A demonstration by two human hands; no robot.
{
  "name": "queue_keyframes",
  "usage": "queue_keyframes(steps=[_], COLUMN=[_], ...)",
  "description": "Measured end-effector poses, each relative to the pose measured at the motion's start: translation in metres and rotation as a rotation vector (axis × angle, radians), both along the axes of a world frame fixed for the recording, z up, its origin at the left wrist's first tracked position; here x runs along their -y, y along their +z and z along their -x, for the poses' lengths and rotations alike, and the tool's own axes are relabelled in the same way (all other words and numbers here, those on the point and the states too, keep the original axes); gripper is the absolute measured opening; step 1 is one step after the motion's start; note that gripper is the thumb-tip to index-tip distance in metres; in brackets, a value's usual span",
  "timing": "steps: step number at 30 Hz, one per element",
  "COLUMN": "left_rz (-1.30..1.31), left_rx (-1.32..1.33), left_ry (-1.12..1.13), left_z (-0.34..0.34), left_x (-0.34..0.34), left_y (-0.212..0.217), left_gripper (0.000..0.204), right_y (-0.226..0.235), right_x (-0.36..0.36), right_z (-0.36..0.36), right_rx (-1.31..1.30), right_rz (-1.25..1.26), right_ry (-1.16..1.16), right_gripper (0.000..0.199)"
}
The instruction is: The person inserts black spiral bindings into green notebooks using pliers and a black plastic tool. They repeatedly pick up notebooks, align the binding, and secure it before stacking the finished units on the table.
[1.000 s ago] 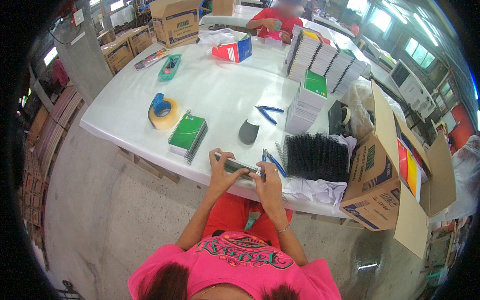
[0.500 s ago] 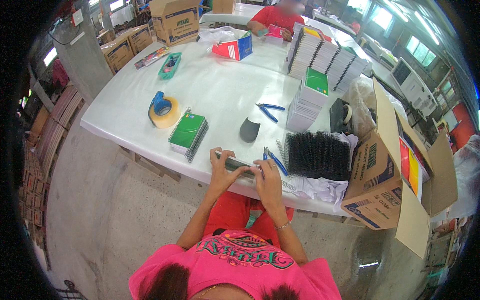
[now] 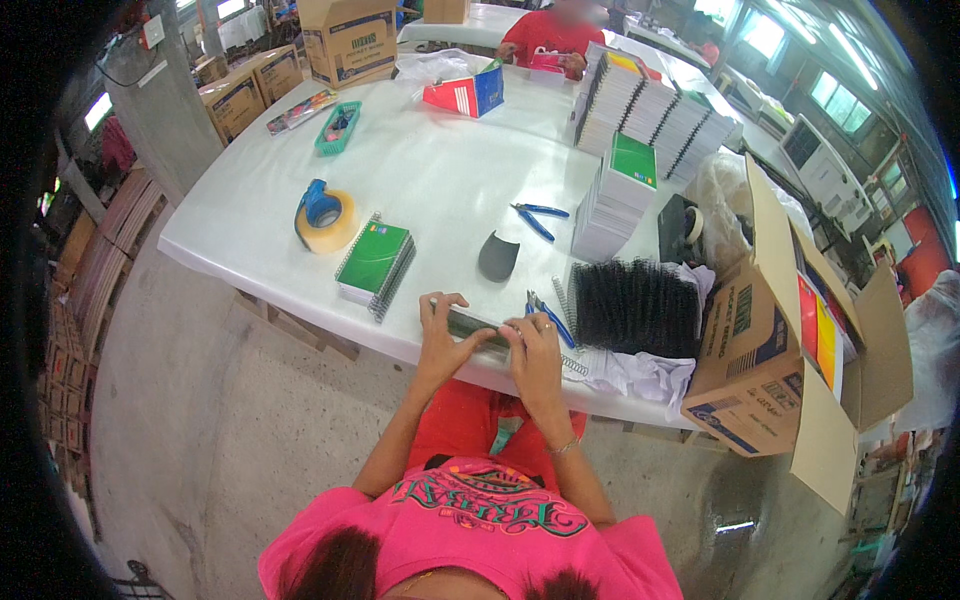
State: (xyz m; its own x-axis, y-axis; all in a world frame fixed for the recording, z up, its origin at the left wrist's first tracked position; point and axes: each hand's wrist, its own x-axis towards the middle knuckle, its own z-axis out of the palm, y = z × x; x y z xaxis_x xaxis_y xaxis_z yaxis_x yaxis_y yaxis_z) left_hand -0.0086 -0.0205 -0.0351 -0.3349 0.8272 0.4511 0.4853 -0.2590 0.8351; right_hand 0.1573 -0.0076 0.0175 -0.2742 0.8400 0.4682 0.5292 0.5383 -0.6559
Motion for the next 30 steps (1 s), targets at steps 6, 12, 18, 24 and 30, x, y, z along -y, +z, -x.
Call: queue_keyframes(steps=[6,12,18,24,30], left_rz=[-0.028,0.030,0.073,0.031,-0.006], left_rx=[0.098,0.179,0.319,0.222,0.217], left_ry=[-0.022,-0.042,-0.076,-0.149,-0.178], left_z=[0.005,0.005,0.010,0.009,0.049], left_x=[-0.001,-0.001,0.001,-0.003,-0.007], left_y=[-0.008,-0.006,-0.010,-0.024,-0.005], left_gripper=[0.088,0.112,0.108,0.094,0.088], right_y=[0.001,0.005,0.008,0.001,0.028], right_x=[0.001,0.000,0.001,-0.013,-0.089], right_z=[0.005,0.003,0.008,-0.011,-0.012], right_rx=[0.010,0.019,0.030,0.164,0.178], right_rz=[-0.033,-0.002,-0.012,-0.014,0.102], right_ry=[0.000,-0.014,-0.020,0.138,0.319], right_gripper=[0.015,0.018,0.013,0.015,0.019])
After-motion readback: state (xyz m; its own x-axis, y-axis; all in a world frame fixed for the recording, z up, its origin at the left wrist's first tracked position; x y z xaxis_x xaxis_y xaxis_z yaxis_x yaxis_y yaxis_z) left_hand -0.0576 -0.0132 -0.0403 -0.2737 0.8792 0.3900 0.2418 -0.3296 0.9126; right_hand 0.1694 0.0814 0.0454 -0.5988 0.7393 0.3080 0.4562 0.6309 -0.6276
